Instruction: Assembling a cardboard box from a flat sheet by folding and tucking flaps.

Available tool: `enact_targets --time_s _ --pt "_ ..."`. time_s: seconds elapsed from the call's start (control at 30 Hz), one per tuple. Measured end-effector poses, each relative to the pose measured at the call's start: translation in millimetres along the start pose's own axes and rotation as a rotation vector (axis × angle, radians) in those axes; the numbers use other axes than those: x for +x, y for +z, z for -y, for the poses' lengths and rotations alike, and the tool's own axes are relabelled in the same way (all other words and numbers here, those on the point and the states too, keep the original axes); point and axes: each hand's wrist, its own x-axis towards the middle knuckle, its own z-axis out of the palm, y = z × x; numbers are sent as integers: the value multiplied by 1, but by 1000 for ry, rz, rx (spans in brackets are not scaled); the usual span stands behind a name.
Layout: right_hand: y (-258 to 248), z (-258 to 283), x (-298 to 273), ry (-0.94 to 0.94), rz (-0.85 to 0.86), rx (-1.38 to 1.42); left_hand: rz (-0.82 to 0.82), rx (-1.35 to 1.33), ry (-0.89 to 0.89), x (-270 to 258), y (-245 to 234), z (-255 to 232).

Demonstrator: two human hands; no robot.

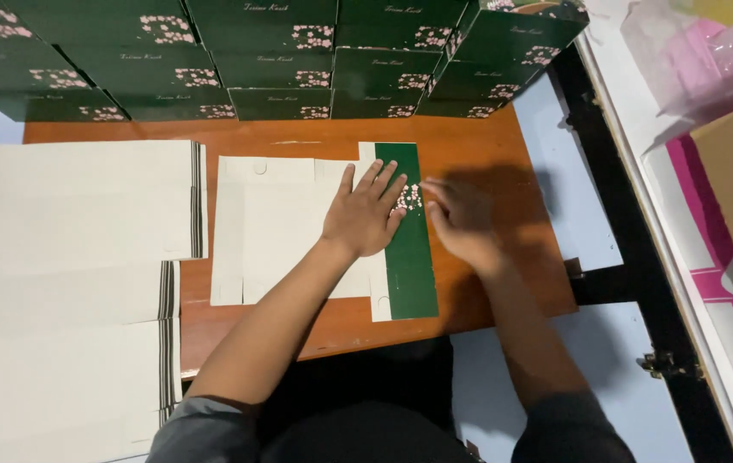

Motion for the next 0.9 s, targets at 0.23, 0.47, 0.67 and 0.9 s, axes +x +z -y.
enact_targets --time_s 0.23,0.47,0.67,0.9 --pt "8 -18 27 -129 33 -287 4 6 -19 2 3 1" --pt "-12 4 33 -151 129 -272 -13 0 -35 3 4 1" --pt "-16 24 -2 -341 -57 -264 -36 -43 -63 2 4 1" --pt "-1 17 -54 -568 -185 -511 -55 -45 -79 1 7 1"
